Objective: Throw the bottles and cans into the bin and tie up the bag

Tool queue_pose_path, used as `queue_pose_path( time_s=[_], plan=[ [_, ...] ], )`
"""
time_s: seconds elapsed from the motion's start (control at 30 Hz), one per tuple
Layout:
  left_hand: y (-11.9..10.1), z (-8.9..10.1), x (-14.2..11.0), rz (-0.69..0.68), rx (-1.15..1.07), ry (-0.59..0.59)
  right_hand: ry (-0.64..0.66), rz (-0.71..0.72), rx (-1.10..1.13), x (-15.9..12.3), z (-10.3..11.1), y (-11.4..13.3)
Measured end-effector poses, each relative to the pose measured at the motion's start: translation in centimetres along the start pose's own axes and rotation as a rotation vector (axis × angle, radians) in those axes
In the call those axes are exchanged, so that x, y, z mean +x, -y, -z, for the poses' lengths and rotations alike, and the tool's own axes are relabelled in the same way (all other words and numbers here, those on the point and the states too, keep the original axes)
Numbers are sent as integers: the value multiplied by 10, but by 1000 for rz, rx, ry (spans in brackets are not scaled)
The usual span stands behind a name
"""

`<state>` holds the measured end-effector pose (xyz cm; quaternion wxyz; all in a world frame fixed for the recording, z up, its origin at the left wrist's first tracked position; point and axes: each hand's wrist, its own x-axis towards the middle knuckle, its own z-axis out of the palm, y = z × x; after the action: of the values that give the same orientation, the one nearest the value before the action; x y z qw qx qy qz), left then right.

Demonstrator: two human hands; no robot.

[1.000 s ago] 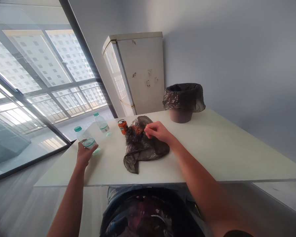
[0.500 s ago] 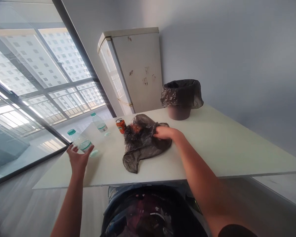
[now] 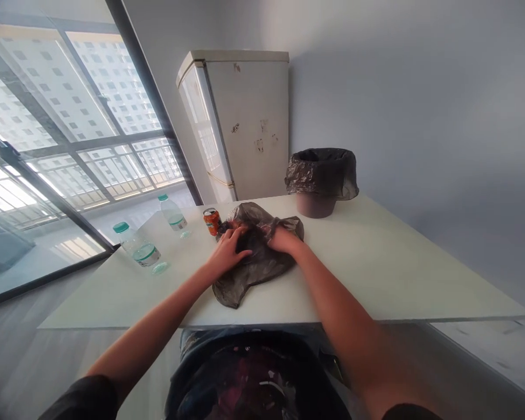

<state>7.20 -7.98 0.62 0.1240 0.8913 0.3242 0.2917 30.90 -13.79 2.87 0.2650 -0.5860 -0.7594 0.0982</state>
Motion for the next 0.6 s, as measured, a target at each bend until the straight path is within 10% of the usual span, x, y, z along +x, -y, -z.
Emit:
queue_pose_path(
  time_s=[0.23, 0.6],
  plan=[
    [5, -39, 24, 45, -14, -65, -116, 46, 152, 4, -8, -7],
    [-1, -30, 19, -12, -343, -51, -166, -41, -47, 18, -15, -27]
  ],
)
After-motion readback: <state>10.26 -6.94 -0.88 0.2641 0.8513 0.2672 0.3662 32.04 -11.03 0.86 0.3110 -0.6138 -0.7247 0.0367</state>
